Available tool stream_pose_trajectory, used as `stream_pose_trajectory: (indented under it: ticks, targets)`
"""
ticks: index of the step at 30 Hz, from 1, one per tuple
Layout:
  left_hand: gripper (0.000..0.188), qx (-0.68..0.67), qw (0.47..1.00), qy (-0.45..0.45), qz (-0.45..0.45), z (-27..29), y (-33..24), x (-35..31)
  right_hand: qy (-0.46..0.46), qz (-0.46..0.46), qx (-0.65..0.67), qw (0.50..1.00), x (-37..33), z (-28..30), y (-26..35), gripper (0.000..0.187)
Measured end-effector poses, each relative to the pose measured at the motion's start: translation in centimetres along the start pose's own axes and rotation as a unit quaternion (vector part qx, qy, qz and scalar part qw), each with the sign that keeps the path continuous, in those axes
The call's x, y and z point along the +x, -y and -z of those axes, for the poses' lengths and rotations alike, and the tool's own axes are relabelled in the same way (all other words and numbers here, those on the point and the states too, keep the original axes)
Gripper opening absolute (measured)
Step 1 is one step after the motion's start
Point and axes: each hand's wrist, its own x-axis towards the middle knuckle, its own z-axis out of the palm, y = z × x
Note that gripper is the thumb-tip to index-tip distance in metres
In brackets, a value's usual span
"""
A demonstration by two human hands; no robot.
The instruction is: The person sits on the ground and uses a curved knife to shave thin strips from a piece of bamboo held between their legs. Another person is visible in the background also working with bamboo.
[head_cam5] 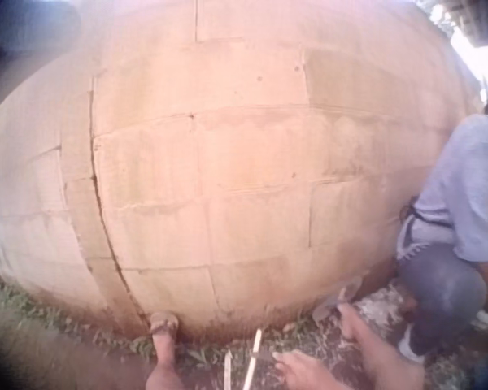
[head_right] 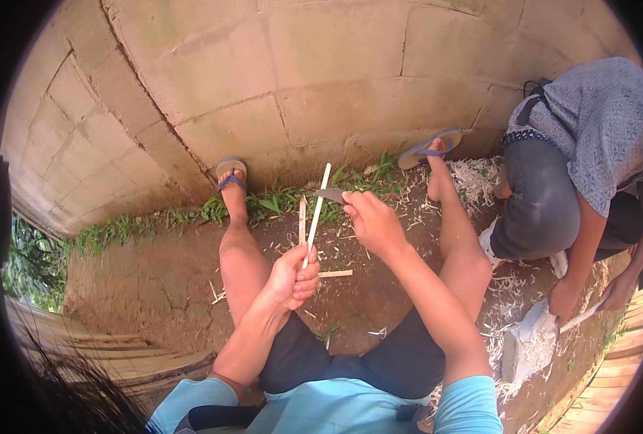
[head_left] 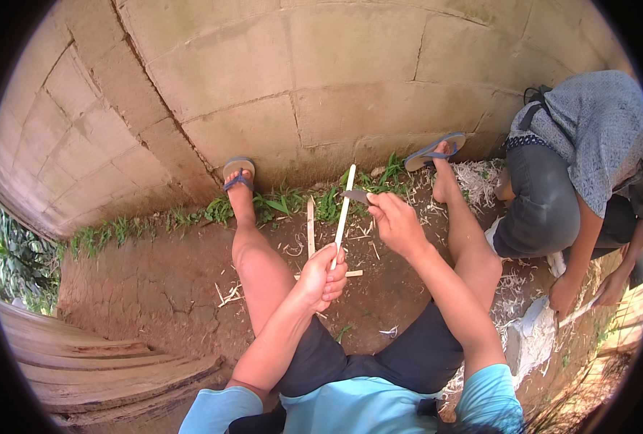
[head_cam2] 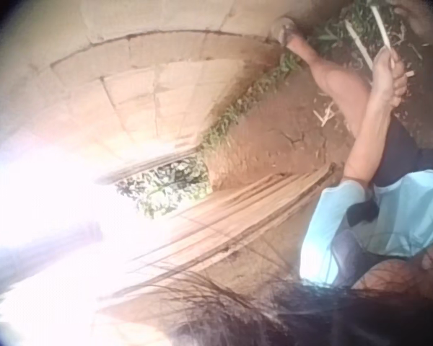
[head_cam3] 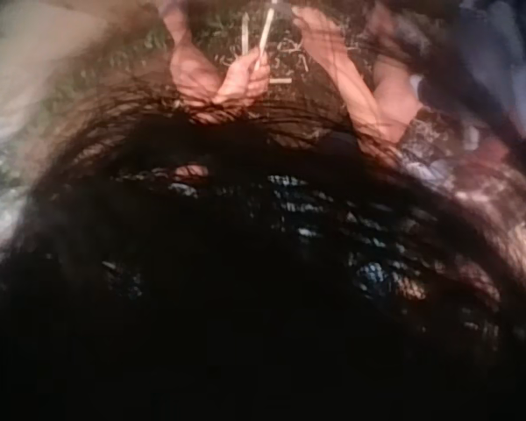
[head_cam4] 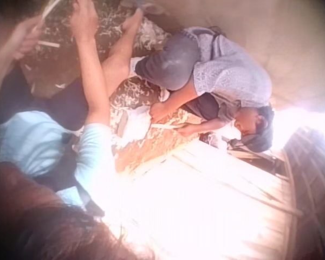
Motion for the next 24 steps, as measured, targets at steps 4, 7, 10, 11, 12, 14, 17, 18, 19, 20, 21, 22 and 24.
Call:
stream_pose_trajectory:
  ticks: [4, 7, 10, 11, 12, 14, 17, 18, 19, 20, 21, 22, 24]
  targets:
    - [0.025, 0.016, 1.0, -0.005, 0.0, 0.1, -0.3, -0.3, 0.079, 0.029, 0.025, 0.996, -1.4, 0.2, 2.4, 0.018]
    - [0.024, 0.037, 0.999, -0.004, -0.008, -0.7, -0.2, 0.0, -0.034, -0.009, 0.021, 0.999, 2.1, 0.5, -1.5, 0.022]
    - [0.023, 0.016, 1.0, 0.008, 0.003, -0.8, 0.6, 0.2, 0.009, 0.029, -0.006, 1.0, 0.3, 0.2, 0.4, 0.019]
    - [0.022, 0.021, 1.0, 0.002, -0.004, -0.8, 0.3, 0.2, 0.026, 0.041, 0.009, 0.999, -0.3, 0.1, 1.6, 0.018]
    - [0.022, 0.026, 1.0, -0.005, -0.008, -0.7, 0.3, 0.0, 0.061, 0.062, 0.01, 0.996, -0.7, 0.1, 2.2, 0.018]
    - [0.022, 0.031, 0.999, -0.006, -0.001, -0.8, 0.5, -0.1, -0.013, 0.017, 0.004, 1.0, 1.3, 0.0, -0.8, 0.021]
    - [0.023, 0.035, 0.999, -0.016, 0.005, -0.7, 0.4, -0.3, -0.017, 0.003, -0.011, 1.0, 1.2, -0.5, -1.3, 0.022]
    - [0.023, 0.033, 0.999, -0.025, 0.003, -0.4, 0.2, -0.8, 0.003, 0.021, 0.013, 1.0, 0.5, -0.9, 0.3, 0.021]
    - [0.023, 0.033, 0.999, -0.025, -0.002, -0.3, -0.1, -0.8, 0.025, 0.036, 0.032, 0.999, -0.3, -0.9, 1.5, 0.02]
    - [0.023, 0.033, 0.999, -0.025, -0.008, -0.3, -0.5, -0.9, 0.057, 0.048, 0.037, 0.997, -0.4, -1.0, 1.9, 0.018]
    - [0.024, 0.031, 0.999, -0.024, -0.011, -0.3, -0.5, -1.1, 0.023, 0.023, 0.047, 0.998, 0.3, -0.7, 1.2, 0.019]
    - [0.024, 0.038, 0.999, -0.011, -0.003, -0.3, -0.5, -0.9, -0.007, -0.004, 0.054, 0.998, 1.4, -0.2, -0.4, 0.02]
    - [0.024, 0.029, 1.0, 0.001, 0.004, -0.6, 0.2, -0.5, -0.041, 0.008, 0.001, 0.999, 1.6, 0.5, -2.0, 0.022]
